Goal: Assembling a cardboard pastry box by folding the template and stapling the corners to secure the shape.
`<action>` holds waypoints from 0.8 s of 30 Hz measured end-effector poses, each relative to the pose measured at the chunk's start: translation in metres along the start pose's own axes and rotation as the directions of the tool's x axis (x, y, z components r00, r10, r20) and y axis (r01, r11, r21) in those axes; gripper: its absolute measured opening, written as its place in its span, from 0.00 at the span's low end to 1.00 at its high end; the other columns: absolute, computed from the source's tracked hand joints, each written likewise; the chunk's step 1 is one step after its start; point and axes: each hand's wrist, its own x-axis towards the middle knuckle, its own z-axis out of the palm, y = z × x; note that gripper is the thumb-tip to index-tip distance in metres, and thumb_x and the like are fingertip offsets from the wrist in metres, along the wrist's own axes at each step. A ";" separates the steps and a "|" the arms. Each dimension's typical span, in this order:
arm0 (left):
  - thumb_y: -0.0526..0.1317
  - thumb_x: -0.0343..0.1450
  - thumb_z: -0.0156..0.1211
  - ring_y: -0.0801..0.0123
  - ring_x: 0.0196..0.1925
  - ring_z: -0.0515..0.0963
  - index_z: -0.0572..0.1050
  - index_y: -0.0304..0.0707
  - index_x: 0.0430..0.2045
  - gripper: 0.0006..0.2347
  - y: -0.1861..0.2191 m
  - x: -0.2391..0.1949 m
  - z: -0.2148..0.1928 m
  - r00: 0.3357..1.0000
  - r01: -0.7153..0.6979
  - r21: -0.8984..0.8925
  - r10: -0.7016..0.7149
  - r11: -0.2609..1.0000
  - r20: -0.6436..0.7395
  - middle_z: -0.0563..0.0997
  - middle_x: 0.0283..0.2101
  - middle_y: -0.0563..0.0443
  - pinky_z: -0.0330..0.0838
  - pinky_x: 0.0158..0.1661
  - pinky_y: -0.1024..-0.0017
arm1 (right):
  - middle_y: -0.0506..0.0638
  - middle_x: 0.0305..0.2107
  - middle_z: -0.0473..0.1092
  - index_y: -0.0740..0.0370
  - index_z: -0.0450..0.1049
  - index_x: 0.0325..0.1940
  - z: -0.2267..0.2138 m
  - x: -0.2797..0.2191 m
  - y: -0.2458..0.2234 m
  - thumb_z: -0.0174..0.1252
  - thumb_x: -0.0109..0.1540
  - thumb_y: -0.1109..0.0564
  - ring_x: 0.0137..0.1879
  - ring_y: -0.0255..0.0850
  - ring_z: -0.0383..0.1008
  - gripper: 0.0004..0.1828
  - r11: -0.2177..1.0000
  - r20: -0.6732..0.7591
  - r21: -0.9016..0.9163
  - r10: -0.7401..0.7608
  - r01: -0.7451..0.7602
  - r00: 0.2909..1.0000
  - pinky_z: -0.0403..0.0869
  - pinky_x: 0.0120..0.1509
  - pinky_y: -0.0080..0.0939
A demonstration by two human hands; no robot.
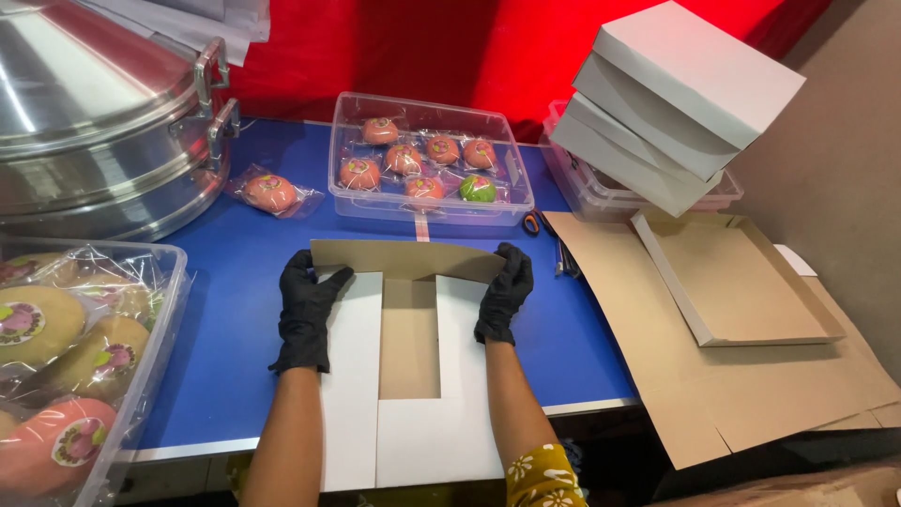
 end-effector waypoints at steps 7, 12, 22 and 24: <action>0.43 0.61 0.80 0.55 0.37 0.85 0.79 0.48 0.38 0.16 0.031 -0.012 0.000 0.994 0.109 0.330 -0.103 0.938 -0.037 0.84 0.36 0.47 0.78 0.42 0.61 | 0.50 0.46 0.75 0.54 0.79 0.37 0.063 -0.045 -0.057 0.68 0.59 0.59 0.53 0.49 0.74 0.05 0.505 0.565 -0.227 -0.628 0.833 0.535 0.75 0.57 0.47; 0.40 0.62 0.79 0.55 0.36 0.85 0.79 0.48 0.34 0.13 0.047 -0.024 0.001 0.997 0.078 0.309 -0.075 0.948 -0.023 0.84 0.34 0.47 0.77 0.42 0.63 | 0.64 0.36 0.77 0.63 0.78 0.48 0.083 -0.070 -0.101 0.58 0.65 0.52 0.47 0.63 0.77 0.13 0.762 0.942 0.105 -0.282 0.639 0.181 0.79 0.49 0.59; 0.26 0.62 0.70 0.63 0.43 0.83 0.72 0.38 0.25 0.11 -0.049 0.020 -0.017 0.973 -0.135 -0.087 0.149 0.987 0.174 0.81 0.31 0.47 0.77 0.48 0.67 | 0.57 0.44 0.77 0.57 0.78 0.50 0.063 -0.074 -0.056 0.60 0.66 0.51 0.49 0.55 0.78 0.11 0.698 0.913 0.014 -0.302 0.716 0.276 0.81 0.50 0.51; 0.25 0.61 0.70 0.66 0.43 0.82 0.69 0.37 0.21 0.12 -0.086 0.031 -0.019 0.958 -0.154 -0.261 0.209 0.953 0.197 0.79 0.28 0.48 0.78 0.47 0.70 | 0.53 0.37 0.76 0.56 0.78 0.45 0.052 -0.069 -0.054 0.61 0.65 0.50 0.43 0.52 0.78 0.10 0.478 0.878 -0.008 -0.416 0.878 0.235 0.82 0.44 0.51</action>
